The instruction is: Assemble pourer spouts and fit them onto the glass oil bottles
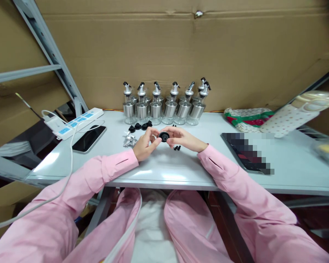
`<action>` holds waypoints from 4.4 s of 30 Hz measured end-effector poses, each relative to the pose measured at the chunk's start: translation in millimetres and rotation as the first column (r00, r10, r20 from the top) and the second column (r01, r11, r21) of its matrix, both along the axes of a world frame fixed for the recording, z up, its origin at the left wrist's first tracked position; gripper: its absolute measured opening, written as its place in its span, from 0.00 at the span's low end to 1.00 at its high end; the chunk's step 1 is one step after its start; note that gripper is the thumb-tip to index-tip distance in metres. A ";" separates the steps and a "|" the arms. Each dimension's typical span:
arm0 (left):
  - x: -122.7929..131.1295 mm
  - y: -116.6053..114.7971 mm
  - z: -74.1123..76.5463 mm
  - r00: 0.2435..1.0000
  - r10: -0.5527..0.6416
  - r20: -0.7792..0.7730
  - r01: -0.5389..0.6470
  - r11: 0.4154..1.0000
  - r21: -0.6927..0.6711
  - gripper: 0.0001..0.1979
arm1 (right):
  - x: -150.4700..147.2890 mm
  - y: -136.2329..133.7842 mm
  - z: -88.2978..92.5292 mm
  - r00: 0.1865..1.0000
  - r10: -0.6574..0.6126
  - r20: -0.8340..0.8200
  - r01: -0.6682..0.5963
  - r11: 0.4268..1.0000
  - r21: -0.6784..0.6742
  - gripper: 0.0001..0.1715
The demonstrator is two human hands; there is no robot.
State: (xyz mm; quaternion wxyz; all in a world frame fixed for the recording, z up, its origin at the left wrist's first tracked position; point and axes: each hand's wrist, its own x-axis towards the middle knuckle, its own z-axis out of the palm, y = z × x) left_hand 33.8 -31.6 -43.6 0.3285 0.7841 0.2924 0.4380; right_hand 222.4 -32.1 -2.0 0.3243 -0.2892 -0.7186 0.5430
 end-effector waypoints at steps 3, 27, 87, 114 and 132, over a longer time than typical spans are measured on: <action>0.2 0.7 0.2 1.000 0.000 0.002 0.000 1.000 -0.006 0.10 | 0.0 0.5 -1.5 0.999 0.024 0.046 -0.023 0.999 -0.031 0.18; 2.3 -7.5 13.2 0.980 0.023 -0.199 -0.033 0.998 -0.050 0.19 | -11.3 -7.1 -4.0 0.982 -0.014 0.186 0.006 0.999 0.042 0.28; -3.9 -1.4 -1.8 0.909 0.068 -0.410 0.194 0.803 0.564 0.14 | 62.4 61.1 -24.4 0.639 -0.666 0.384 0.289 0.671 0.683 0.10; -2.6 -5.0 6.3 0.926 0.195 -0.325 0.039 0.803 0.594 0.07 | 62.4 65.5 -42.0 0.644 -0.540 0.542 0.112 0.767 0.631 0.10; -3.1 -1.2 -0.1 0.959 0.111 -0.262 0.034 0.870 0.492 0.11 | 42.8 35.7 -12.3 0.929 0.035 0.369 -0.068 0.995 0.078 0.19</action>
